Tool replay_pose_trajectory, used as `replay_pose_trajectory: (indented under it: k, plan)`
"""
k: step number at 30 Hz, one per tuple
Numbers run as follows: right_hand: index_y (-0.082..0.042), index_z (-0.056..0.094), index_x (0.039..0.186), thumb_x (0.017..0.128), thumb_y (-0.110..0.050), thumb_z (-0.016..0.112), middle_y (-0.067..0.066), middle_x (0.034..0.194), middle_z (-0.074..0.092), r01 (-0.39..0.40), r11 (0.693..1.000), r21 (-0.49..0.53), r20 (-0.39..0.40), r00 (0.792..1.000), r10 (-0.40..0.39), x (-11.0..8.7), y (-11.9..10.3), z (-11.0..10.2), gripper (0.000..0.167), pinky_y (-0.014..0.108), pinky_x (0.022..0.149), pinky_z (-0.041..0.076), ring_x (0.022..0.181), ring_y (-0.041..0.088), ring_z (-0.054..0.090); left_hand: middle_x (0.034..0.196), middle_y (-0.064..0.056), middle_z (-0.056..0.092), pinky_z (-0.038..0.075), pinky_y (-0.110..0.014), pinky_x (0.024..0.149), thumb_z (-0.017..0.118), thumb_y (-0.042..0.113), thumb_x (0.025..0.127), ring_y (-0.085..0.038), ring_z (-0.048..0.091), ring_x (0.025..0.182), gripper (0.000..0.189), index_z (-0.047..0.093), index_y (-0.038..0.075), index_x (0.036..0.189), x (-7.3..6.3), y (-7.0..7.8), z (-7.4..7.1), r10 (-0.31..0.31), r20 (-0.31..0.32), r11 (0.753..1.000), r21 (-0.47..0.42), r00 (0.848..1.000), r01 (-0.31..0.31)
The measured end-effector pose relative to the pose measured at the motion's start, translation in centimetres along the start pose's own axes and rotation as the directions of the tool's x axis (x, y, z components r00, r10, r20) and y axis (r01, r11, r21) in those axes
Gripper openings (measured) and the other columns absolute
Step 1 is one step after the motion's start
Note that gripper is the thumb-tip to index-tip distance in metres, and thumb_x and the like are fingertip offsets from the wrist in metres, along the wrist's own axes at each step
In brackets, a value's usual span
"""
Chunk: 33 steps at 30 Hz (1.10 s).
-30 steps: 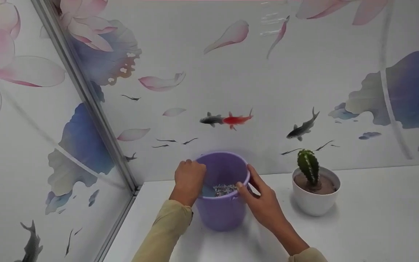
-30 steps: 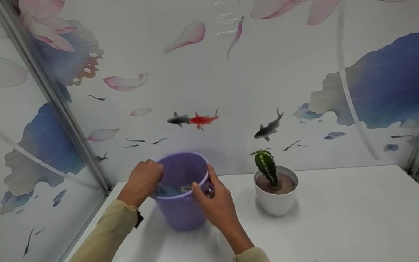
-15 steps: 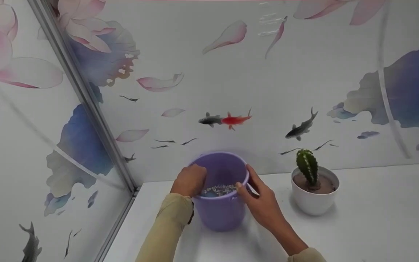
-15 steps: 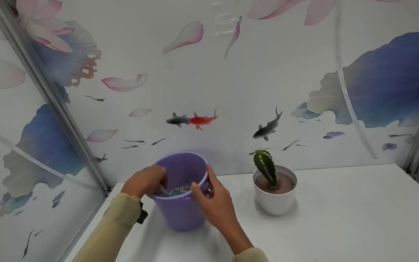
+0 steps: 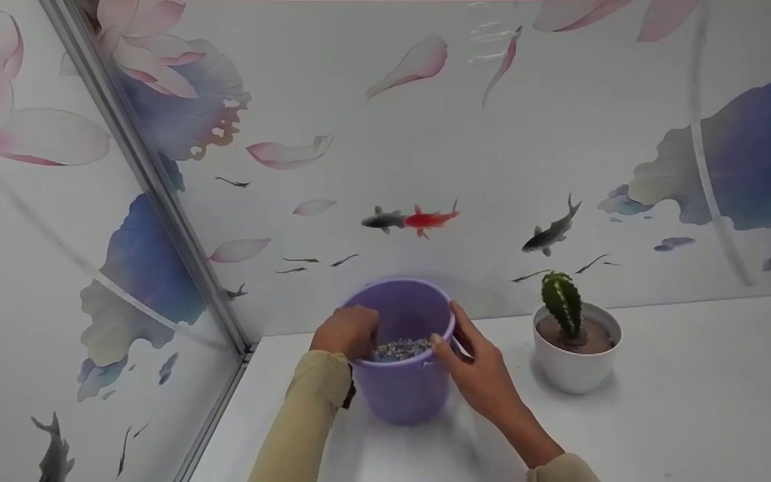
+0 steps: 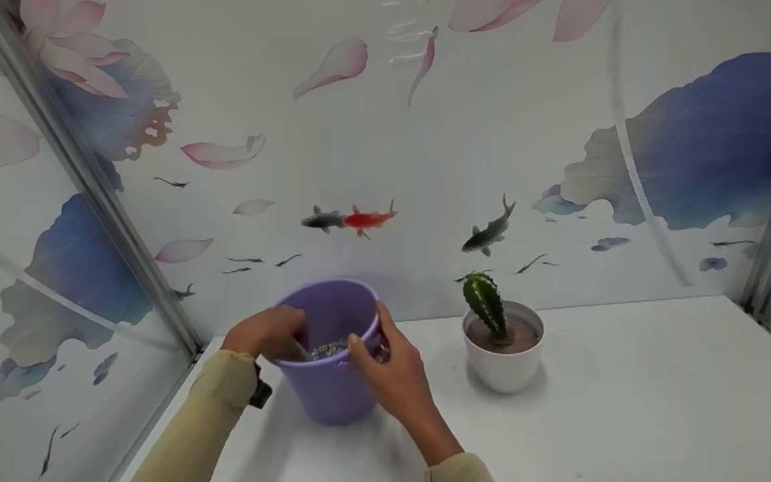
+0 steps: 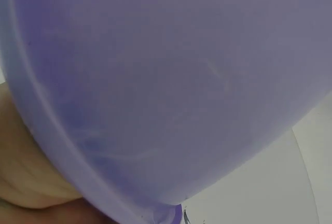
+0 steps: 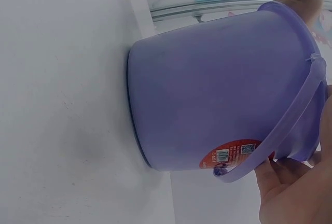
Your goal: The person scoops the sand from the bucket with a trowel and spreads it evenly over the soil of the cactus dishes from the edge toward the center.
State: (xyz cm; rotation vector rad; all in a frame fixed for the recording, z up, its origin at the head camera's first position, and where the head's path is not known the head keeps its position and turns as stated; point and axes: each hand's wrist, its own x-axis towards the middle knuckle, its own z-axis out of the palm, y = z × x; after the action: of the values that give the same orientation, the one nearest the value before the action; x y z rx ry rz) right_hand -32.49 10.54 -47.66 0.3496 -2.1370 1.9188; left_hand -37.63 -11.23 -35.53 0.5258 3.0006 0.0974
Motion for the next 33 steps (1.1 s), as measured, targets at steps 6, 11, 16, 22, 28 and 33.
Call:
replay_pose_trajectory:
  k: [6, 11, 16, 22, 28, 33]
  plan:
    - [-0.035, 0.026, 0.171, 0.103, -0.054, 0.071, -0.005, 0.178, 0.030, -0.007, 1.000, 0.009, 0.005, 1.000, 0.007, 0.0, 0.0, 0.2, 0.084, 0.035, 0.120, 0.044, 0.162, 0.016, 0.036, 0.093, 0.000, 0.079, 0.062, -0.045, 0.085, 0.091, 0.013, 0.087, -0.021, 0.071, 0.087, 0.011, 0.083, 0.011, 0.094, 0.2, -1.0, -0.2, 0.029, 0.041, 0.996, -0.089, 0.999, -0.025]
    - [-0.036, 0.026, 0.171, 0.104, -0.053, 0.070, -0.003, 0.179, 0.029, 0.004, 1.000, 0.005, 0.004, 1.000, -0.004, 0.0, 0.0, 0.2, 0.082, 0.037, 0.120, 0.043, 0.162, 0.018, 0.035, 0.095, -0.001, 0.077, 0.060, -0.045, 0.086, 0.087, 0.018, 0.093, -0.019, 0.068, 0.087, 0.010, 0.082, 0.011, 0.097, 0.4, -1.4, -0.1, 0.058, 0.053, 0.988, -0.147, 0.997, -0.050]
    - [-0.036, 0.027, 0.171, 0.103, -0.054, 0.071, -0.004, 0.178, 0.030, -0.003, 1.000, 0.009, 0.004, 1.000, 0.003, 0.1, 0.0, 0.2, 0.083, 0.037, 0.120, 0.044, 0.162, 0.017, 0.036, 0.098, -0.003, 0.078, 0.061, -0.047, 0.088, 0.080, 0.013, 0.097, -0.020, 0.069, 0.088, 0.004, 0.082, 0.009, 0.099, 0.5, -1.7, -0.1, 0.080, 0.055, 0.989, -0.131, 0.995, -0.072]
    - [-0.036, 0.027, 0.171, 0.103, -0.054, 0.071, -0.003, 0.178, 0.030, -0.010, 1.000, 0.018, 0.004, 1.000, 0.010, 0.1, -0.1, 0.1, 0.083, 0.038, 0.120, 0.043, 0.162, 0.018, 0.035, 0.098, -0.003, 0.078, 0.061, -0.046, 0.086, 0.076, 0.012, 0.101, -0.018, 0.067, 0.085, 0.009, 0.084, 0.008, 0.103, 0.8, -2.0, -0.3, 0.117, 0.068, 0.981, -0.161, 0.991, -0.105]
    - [-0.036, 0.025, 0.171, 0.103, -0.055, 0.070, -0.003, 0.179, 0.029, -0.020, 1.000, 0.012, 0.007, 1.000, 0.020, 0.0, -0.3, 0.1, 0.084, 0.039, 0.120, 0.044, 0.163, 0.018, 0.034, 0.103, -0.004, 0.080, 0.060, -0.047, 0.092, 0.077, 0.014, 0.100, -0.018, 0.068, 0.092, 0.010, 0.084, 0.008, 0.105, 0.9, -2.7, -0.2, 0.169, 0.049, 0.968, -0.198, 0.984, -0.156]
    - [-0.035, 0.025, 0.172, 0.103, -0.055, 0.070, -0.002, 0.179, 0.029, -0.021, 1.000, 0.006, 0.007, 1.000, 0.021, 0.0, -0.4, 0.2, 0.084, 0.041, 0.120, 0.044, 0.163, 0.020, 0.035, 0.106, -0.004, 0.081, 0.061, -0.047, 0.094, 0.078, 0.014, 0.100, -0.018, 0.070, 0.095, 0.011, 0.085, 0.010, 0.108, 0.8, -3.4, -0.3, 0.212, 0.041, 0.951, -0.240, 0.976, -0.196]
